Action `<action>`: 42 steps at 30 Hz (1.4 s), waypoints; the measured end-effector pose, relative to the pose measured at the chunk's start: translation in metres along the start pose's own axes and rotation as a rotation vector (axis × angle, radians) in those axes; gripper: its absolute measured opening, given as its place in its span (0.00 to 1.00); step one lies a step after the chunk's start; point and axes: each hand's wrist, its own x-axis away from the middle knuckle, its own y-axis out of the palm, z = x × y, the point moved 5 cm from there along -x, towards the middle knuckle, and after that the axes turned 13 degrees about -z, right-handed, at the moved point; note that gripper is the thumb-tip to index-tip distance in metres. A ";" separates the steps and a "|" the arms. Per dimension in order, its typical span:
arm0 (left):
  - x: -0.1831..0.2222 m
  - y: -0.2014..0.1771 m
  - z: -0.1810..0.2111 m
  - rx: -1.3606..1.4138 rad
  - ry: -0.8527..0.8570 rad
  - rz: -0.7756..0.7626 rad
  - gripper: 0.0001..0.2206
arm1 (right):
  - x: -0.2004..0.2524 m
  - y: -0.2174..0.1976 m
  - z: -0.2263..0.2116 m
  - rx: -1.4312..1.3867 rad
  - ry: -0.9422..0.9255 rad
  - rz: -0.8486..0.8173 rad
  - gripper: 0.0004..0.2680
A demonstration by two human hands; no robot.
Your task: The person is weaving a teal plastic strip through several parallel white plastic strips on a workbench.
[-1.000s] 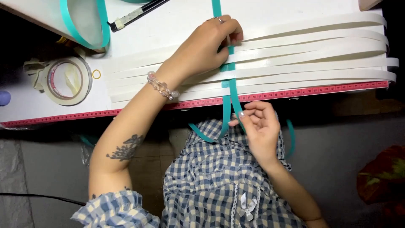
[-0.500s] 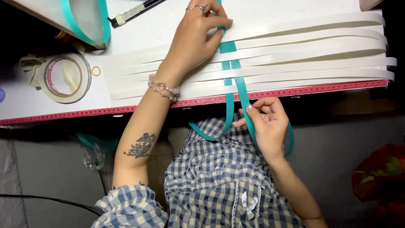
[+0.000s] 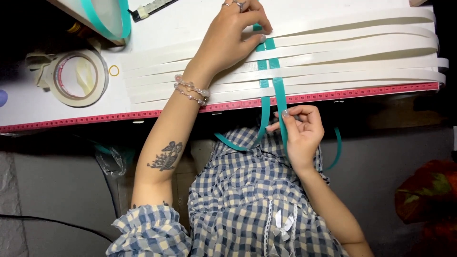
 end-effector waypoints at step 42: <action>-0.010 0.016 0.015 -0.046 0.049 -0.218 0.06 | 0.001 0.007 0.007 -0.005 -0.003 0.072 0.03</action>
